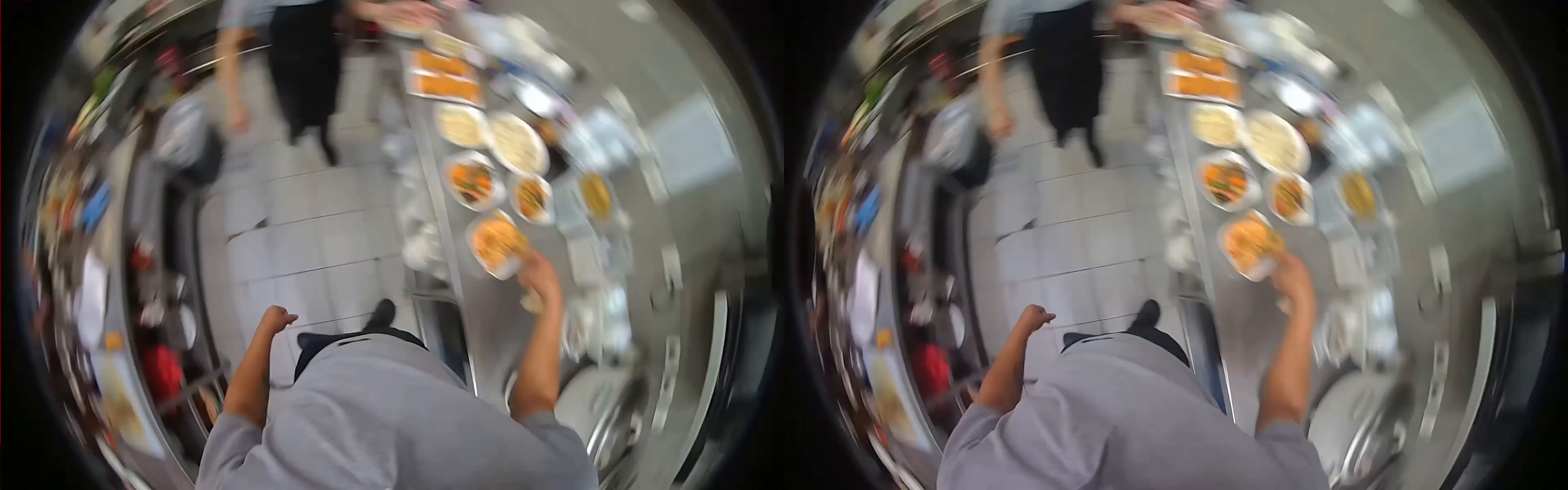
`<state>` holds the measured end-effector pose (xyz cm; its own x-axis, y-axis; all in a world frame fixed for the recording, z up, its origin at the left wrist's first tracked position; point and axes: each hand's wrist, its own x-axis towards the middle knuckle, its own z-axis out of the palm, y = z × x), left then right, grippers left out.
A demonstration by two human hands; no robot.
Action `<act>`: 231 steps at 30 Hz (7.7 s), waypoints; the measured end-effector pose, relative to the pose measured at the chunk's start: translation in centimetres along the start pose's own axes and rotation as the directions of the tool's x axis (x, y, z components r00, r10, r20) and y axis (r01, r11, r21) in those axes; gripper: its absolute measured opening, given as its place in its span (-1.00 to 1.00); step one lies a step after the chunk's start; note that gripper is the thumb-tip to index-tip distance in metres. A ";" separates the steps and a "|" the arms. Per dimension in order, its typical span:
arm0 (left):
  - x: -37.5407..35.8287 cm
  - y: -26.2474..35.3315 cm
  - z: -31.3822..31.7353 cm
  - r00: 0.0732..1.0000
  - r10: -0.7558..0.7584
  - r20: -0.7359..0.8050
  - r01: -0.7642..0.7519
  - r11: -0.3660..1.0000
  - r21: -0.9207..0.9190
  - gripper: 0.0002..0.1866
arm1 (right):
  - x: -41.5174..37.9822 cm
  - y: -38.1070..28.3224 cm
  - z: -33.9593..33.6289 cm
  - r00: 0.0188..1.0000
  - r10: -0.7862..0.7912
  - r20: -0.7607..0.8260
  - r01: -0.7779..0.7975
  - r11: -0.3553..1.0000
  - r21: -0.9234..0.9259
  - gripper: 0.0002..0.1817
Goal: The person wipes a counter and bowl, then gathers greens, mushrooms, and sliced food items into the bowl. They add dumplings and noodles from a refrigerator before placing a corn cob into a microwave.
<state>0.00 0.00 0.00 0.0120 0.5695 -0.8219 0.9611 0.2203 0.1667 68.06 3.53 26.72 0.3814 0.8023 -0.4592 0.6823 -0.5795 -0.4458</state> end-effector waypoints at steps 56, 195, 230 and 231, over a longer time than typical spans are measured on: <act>-50.2 -60.9 3.1 0.022 -0.979 -0.200 -0.663 0.136 -0.736 -0.15 | -66.3 -82.1 80.5 -0.541 -0.173 0.823 0.833 0.030 0.553 -0.42; -23.4 -62.0 -54.0 0.437 -0.584 -0.684 -0.669 0.297 -0.681 -0.86 | -22.4 -119.1 72.5 -0.461 -0.507 0.728 0.671 0.337 0.660 -0.79; -44.0 -69.9 -2.0 -0.459 -0.859 -0.226 -0.080 0.293 -0.953 -0.60 | -53.6 -89.1 73.9 -0.698 -0.080 0.712 0.710 0.051 0.702 -0.08; -43.8 -70.0 -2.2 -0.449 -0.877 -0.170 -0.189 0.280 -0.941 -0.65 | -54.1 -89.3 73.2 -0.707 -0.081 0.702 0.701 0.052 0.712 -0.06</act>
<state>-68.37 -38.64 25.54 -0.8953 -0.3141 0.3158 0.0066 0.6996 0.7145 -59.16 1.36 35.18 -0.7629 -0.6214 -0.1787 -0.1415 0.4301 -0.8916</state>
